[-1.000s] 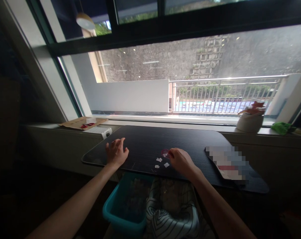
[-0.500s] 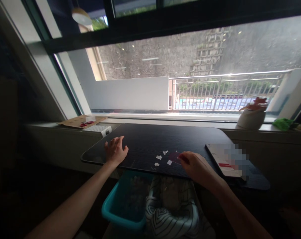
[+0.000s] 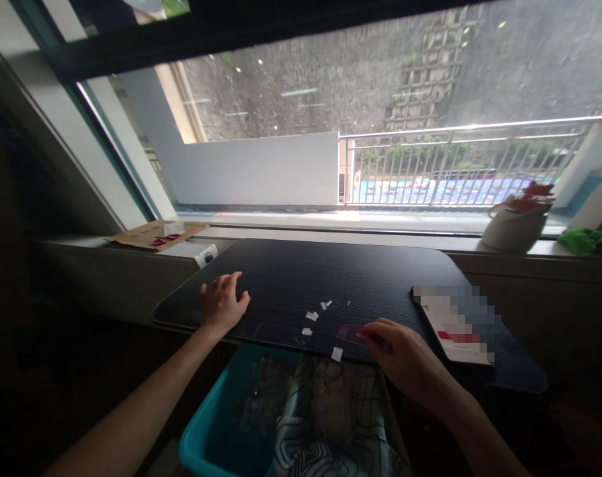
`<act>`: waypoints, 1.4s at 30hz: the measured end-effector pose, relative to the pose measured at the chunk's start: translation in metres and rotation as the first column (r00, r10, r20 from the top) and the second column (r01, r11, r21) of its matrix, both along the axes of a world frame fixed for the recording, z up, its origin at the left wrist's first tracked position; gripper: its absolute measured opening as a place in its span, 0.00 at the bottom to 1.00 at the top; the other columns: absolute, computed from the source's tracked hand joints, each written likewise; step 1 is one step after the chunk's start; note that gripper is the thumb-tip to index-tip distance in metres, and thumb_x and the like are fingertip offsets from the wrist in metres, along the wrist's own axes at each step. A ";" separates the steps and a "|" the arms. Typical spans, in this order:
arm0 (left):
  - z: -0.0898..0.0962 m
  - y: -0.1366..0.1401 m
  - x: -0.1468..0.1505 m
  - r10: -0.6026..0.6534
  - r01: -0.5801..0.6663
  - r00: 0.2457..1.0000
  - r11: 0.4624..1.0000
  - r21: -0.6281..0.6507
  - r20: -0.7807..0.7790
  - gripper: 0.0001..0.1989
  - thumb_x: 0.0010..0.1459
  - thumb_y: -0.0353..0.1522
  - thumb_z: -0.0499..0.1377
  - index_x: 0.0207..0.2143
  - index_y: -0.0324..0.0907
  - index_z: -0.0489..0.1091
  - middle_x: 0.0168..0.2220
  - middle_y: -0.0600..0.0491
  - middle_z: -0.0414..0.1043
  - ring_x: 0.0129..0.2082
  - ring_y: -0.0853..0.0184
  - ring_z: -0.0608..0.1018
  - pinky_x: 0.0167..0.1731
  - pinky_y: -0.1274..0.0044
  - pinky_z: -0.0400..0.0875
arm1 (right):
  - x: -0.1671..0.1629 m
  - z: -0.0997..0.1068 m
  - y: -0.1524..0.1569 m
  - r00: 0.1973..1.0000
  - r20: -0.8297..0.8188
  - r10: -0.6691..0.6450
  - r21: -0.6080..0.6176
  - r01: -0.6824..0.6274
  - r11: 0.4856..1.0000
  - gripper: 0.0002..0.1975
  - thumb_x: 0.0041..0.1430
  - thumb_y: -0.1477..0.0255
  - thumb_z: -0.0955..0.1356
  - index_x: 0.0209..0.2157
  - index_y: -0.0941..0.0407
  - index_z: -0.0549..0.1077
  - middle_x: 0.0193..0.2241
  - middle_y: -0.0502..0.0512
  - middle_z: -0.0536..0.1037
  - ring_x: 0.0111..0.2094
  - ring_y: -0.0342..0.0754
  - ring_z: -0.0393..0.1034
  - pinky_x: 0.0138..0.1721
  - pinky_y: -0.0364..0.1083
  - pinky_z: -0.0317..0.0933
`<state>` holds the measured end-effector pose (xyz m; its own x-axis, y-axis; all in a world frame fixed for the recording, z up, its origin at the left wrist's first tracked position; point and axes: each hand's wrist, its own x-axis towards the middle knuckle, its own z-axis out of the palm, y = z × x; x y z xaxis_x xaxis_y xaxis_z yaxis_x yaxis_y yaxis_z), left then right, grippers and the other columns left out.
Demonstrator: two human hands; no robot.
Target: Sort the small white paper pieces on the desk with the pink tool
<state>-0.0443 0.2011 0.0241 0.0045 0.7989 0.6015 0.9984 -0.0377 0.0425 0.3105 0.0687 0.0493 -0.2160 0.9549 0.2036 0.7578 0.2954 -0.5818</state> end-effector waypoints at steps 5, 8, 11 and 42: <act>0.000 0.000 -0.002 0.011 -0.011 1.000 1.000 0.002 -0.028 0.22 0.56 0.33 0.52 0.53 0.39 0.63 0.48 0.42 0.68 0.51 0.54 0.69 0.55 0.54 0.51 | -0.002 -0.021 0.004 0.992 -0.103 0.076 0.018 -0.074 0.997 0.09 0.63 0.68 0.62 0.37 0.52 0.74 0.34 0.51 0.74 0.35 0.45 0.69 0.38 0.43 0.62; -0.001 0.000 -0.003 0.012 -0.012 0.999 1.000 -0.001 -0.046 0.22 0.56 0.33 0.52 0.53 0.40 0.62 0.48 0.43 0.68 0.50 0.54 0.69 0.55 0.55 0.52 | 0.000 -0.036 0.003 0.984 -0.166 0.062 0.047 -0.055 0.997 0.08 0.63 0.68 0.62 0.37 0.53 0.73 0.35 0.52 0.74 0.36 0.45 0.69 0.39 0.43 0.62; -0.002 -0.001 -0.004 0.014 -0.014 0.998 1.000 0.002 -0.063 0.21 0.57 0.33 0.52 0.54 0.39 0.62 0.48 0.43 0.68 0.50 0.54 0.69 0.55 0.55 0.53 | 0.001 -0.045 0.002 0.976 -0.201 0.085 0.100 -0.065 0.993 0.07 0.63 0.70 0.63 0.39 0.52 0.72 0.35 0.52 0.73 0.37 0.44 0.69 0.38 0.42 0.63; -0.003 0.002 -0.002 0.015 -0.014 1.000 0.999 -0.034 0.024 0.21 0.56 0.36 0.52 0.51 0.40 0.64 0.47 0.42 0.69 0.51 0.52 0.68 0.54 0.51 0.53 | 0.005 -0.037 -0.011 0.979 -0.175 0.109 0.123 -0.088 0.989 0.09 0.63 0.69 0.63 0.36 0.54 0.75 0.35 0.55 0.74 0.36 0.46 0.70 0.37 0.43 0.66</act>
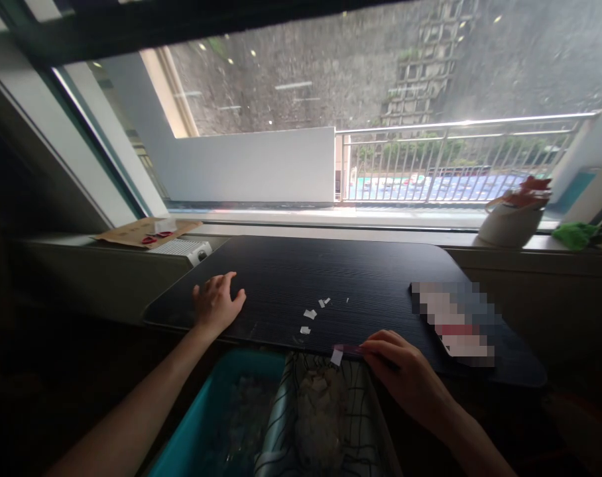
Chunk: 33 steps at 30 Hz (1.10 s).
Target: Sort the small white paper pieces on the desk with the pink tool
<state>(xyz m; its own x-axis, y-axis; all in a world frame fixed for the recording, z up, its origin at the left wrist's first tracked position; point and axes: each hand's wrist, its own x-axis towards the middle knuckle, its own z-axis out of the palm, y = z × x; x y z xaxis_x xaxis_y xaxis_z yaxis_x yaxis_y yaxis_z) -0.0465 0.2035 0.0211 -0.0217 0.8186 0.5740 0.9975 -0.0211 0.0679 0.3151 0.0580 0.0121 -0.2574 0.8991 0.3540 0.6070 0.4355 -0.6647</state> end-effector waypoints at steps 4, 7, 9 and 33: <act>0.000 0.000 0.000 -0.002 0.002 1.000 1.000 0.000 -0.003 0.20 0.56 0.35 0.52 0.51 0.40 0.64 0.47 0.42 0.69 0.50 0.52 0.69 0.53 0.51 0.53 | 0.000 0.000 0.000 1.000 0.000 0.006 0.019 -0.006 1.000 0.10 0.63 0.68 0.63 0.37 0.54 0.75 0.36 0.55 0.74 0.37 0.46 0.70 0.37 0.43 0.66; 0.000 0.000 0.000 -0.004 0.004 1.000 1.000 0.002 -0.003 0.20 0.56 0.35 0.52 0.51 0.40 0.64 0.47 0.42 0.69 0.50 0.52 0.69 0.54 0.52 0.53 | 0.001 -0.001 -0.004 1.000 0.018 0.024 0.027 -0.024 0.999 0.10 0.63 0.68 0.63 0.38 0.54 0.75 0.36 0.55 0.75 0.37 0.46 0.70 0.37 0.42 0.66; -0.001 0.001 0.000 0.001 -0.001 1.000 1.000 -0.002 0.000 0.20 0.56 0.35 0.52 0.51 0.40 0.64 0.47 0.42 0.69 0.50 0.52 0.68 0.54 0.52 0.52 | 0.002 0.000 -0.007 0.999 0.032 0.036 0.033 -0.037 0.999 0.10 0.63 0.69 0.63 0.38 0.54 0.75 0.36 0.55 0.75 0.37 0.46 0.70 0.38 0.42 0.66; 0.004 -0.003 0.004 0.003 -0.003 1.000 1.000 -0.019 0.015 0.19 0.56 0.33 0.51 0.50 0.39 0.65 0.46 0.42 0.70 0.50 0.52 0.69 0.54 0.52 0.52 | -0.052 0.035 0.024 0.978 0.178 -0.106 0.099 0.089 0.991 0.12 0.60 0.69 0.62 0.34 0.54 0.77 0.31 0.52 0.76 0.31 0.45 0.70 0.33 0.43 0.62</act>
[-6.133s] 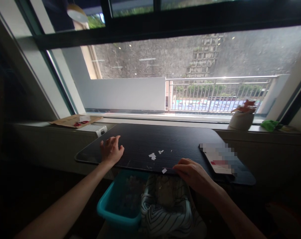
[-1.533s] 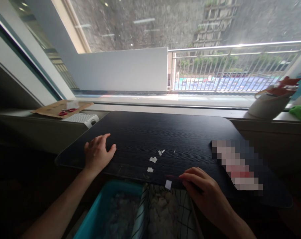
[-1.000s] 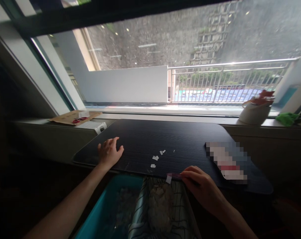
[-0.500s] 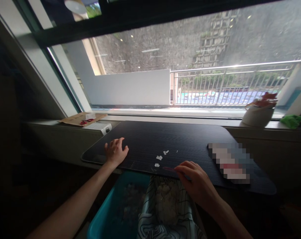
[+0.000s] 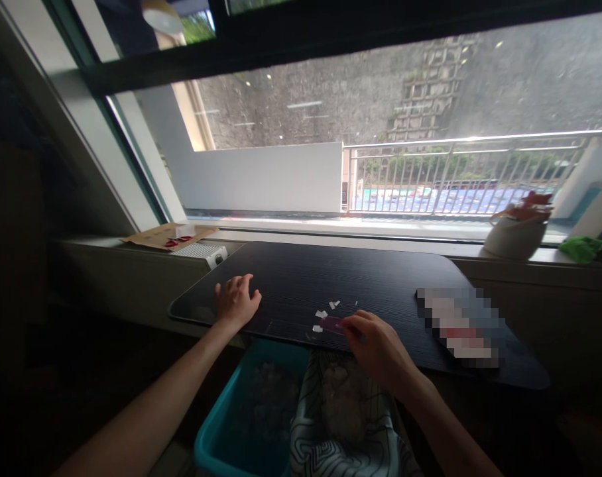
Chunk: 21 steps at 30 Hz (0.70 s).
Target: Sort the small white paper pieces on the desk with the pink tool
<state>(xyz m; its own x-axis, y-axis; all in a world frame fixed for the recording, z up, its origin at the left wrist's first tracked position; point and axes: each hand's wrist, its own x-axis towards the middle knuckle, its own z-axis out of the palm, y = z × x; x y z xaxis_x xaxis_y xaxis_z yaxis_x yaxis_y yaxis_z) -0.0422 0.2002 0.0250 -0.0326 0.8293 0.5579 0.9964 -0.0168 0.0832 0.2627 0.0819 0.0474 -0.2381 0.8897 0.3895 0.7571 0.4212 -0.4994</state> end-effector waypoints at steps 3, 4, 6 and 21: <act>0.000 0.000 0.000 0.006 -0.006 1.000 1.000 -0.010 0.009 0.19 0.56 0.33 0.51 0.50 0.40 0.65 0.47 0.43 0.70 0.51 0.53 0.68 0.55 0.52 0.52 | -0.002 -0.002 0.004 1.000 0.006 0.002 -0.016 -0.002 1.000 0.12 0.59 0.70 0.62 0.34 0.55 0.77 0.30 0.52 0.76 0.29 0.45 0.70 0.31 0.43 0.61; 0.000 0.000 0.000 0.005 -0.005 1.000 1.000 -0.008 0.010 0.19 0.56 0.33 0.51 0.50 0.40 0.65 0.47 0.43 0.70 0.51 0.53 0.68 0.55 0.52 0.52 | -0.002 -0.002 0.003 1.000 0.025 -0.018 -0.011 0.018 1.000 0.12 0.59 0.69 0.62 0.32 0.55 0.77 0.29 0.52 0.76 0.28 0.45 0.69 0.30 0.43 0.60; 0.000 0.000 0.001 0.001 -0.001 1.000 1.000 -0.001 0.009 0.19 0.55 0.33 0.51 0.50 0.40 0.65 0.46 0.42 0.70 0.51 0.53 0.68 0.55 0.52 0.51 | 0.001 -0.002 0.001 0.995 0.066 -0.081 0.012 0.080 0.997 0.13 0.59 0.68 0.62 0.29 0.55 0.76 0.26 0.52 0.75 0.25 0.44 0.68 0.28 0.43 0.59; -0.001 0.000 0.000 0.007 -0.006 1.000 1.000 -0.008 0.009 0.19 0.56 0.33 0.51 0.49 0.40 0.65 0.46 0.43 0.70 0.50 0.53 0.69 0.55 0.53 0.52 | 0.020 -0.004 -0.014 0.999 -0.024 0.040 -0.093 -0.043 0.995 0.13 0.62 0.67 0.62 0.34 0.54 0.77 0.31 0.52 0.76 0.32 0.45 0.70 0.34 0.43 0.62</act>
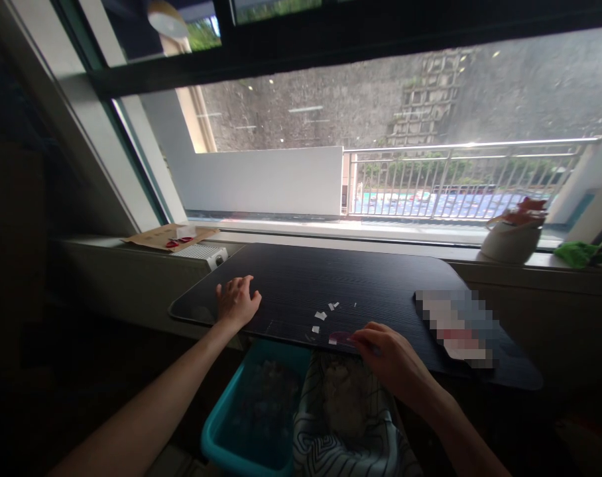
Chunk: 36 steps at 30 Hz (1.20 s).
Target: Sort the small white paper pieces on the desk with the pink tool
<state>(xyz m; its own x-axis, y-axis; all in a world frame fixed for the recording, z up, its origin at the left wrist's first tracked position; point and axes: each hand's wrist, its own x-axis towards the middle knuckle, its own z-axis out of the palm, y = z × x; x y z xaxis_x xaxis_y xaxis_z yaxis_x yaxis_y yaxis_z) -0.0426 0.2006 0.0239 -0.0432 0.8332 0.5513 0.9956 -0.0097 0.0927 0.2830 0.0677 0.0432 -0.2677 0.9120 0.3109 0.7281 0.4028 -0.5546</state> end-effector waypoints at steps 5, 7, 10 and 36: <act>-0.001 0.001 0.000 0.008 -0.008 1.000 1.000 0.005 -0.004 0.19 0.55 0.33 0.51 0.49 0.40 0.66 0.46 0.43 0.70 0.50 0.53 0.69 0.55 0.53 0.52 | 0.010 -0.003 -0.014 0.998 -0.033 0.055 -0.051 -0.057 0.997 0.12 0.63 0.67 0.62 0.35 0.54 0.76 0.34 0.53 0.75 0.35 0.45 0.69 0.36 0.43 0.62; -0.001 0.002 0.000 0.012 -0.012 1.000 1.000 0.008 -0.009 0.19 0.55 0.33 0.51 0.49 0.40 0.66 0.45 0.43 0.70 0.49 0.53 0.69 0.55 0.53 0.52 | 0.012 -0.003 -0.016 0.998 -0.040 0.052 -0.058 -0.055 0.997 0.12 0.63 0.67 0.62 0.36 0.54 0.76 0.35 0.53 0.75 0.35 0.45 0.69 0.37 0.43 0.62; -0.002 0.002 0.000 0.012 -0.012 1.000 1.000 0.017 -0.011 0.19 0.55 0.33 0.51 0.49 0.40 0.66 0.45 0.43 0.70 0.49 0.53 0.69 0.55 0.54 0.52 | 0.013 -0.003 -0.013 0.998 -0.051 0.024 -0.029 -0.025 0.999 0.12 0.63 0.67 0.62 0.37 0.54 0.76 0.35 0.53 0.74 0.36 0.45 0.69 0.39 0.43 0.61; 0.001 0.001 0.000 0.009 -0.009 1.000 1.000 0.001 -0.011 0.19 0.55 0.33 0.51 0.49 0.39 0.66 0.45 0.43 0.70 0.49 0.53 0.70 0.55 0.53 0.52 | 0.011 0.001 0.043 0.993 -0.057 -0.108 0.086 0.113 0.990 0.14 0.61 0.65 0.62 0.35 0.57 0.76 0.30 0.54 0.75 0.29 0.45 0.67 0.32 0.44 0.58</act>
<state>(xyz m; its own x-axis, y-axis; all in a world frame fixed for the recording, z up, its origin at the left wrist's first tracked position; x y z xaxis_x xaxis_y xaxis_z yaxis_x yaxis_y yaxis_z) -0.0421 0.2019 0.0249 -0.0450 0.8320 0.5529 0.9966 -0.0006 0.0820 0.2945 0.1108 0.0438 -0.1484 0.9033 0.4025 0.7420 0.3708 -0.5585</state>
